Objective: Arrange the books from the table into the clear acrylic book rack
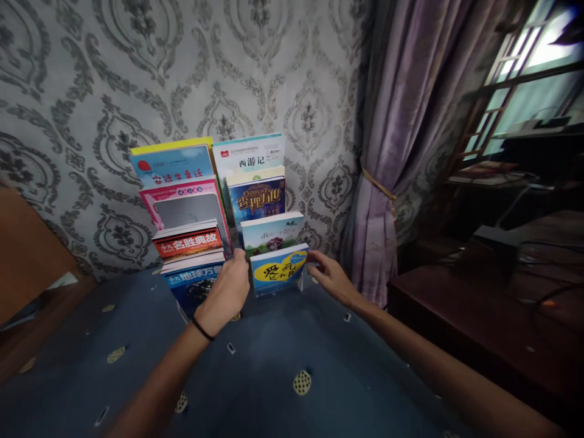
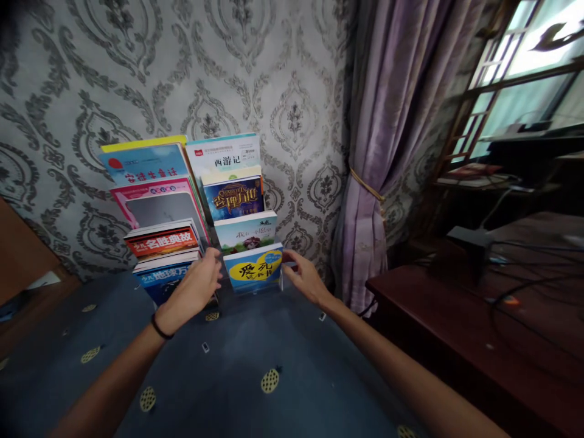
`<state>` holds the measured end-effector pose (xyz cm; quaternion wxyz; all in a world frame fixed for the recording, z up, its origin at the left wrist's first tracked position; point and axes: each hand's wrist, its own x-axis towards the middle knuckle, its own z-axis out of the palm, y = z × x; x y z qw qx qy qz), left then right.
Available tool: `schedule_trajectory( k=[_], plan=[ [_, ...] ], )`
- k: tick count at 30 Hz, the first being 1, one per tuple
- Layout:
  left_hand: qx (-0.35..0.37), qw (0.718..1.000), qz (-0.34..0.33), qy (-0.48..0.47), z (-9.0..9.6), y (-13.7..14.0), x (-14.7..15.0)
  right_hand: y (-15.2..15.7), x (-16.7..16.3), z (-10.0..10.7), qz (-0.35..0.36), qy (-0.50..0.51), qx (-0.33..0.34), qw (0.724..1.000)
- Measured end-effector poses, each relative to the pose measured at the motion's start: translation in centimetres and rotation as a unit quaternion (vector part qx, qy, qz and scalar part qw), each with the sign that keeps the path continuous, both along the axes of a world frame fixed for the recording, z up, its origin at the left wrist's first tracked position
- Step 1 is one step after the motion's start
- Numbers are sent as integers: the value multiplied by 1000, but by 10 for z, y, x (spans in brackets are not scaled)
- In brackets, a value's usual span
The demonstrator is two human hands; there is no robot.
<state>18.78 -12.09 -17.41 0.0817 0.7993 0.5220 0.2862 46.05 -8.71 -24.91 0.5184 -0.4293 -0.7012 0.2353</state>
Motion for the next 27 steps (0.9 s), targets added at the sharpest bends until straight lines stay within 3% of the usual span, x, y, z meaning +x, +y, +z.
schedule_trajectory(
  k=[3,5,9,11,15,19,27],
  plan=[
    [48,998,28,4,28,3,4,12,8,23,-25,58,7,998],
    [67,997,35,13,45,8,9,24,8,44,-3,81,7,997],
    [30,997,63,21,65,25,19,45,-3,78,116,49,-41,991],
    [0,998,67,18,71,33,21,52,-9,85,125,42,-46,990],
    [-4,996,79,33,81,42,22,62,-17,89,83,18,-7,996],
    [30,986,105,125,83,41,25,68,-21,84,-37,-20,48,998],
    [80,967,123,208,86,26,30,66,-23,89,-131,-59,62,988]
  ],
)
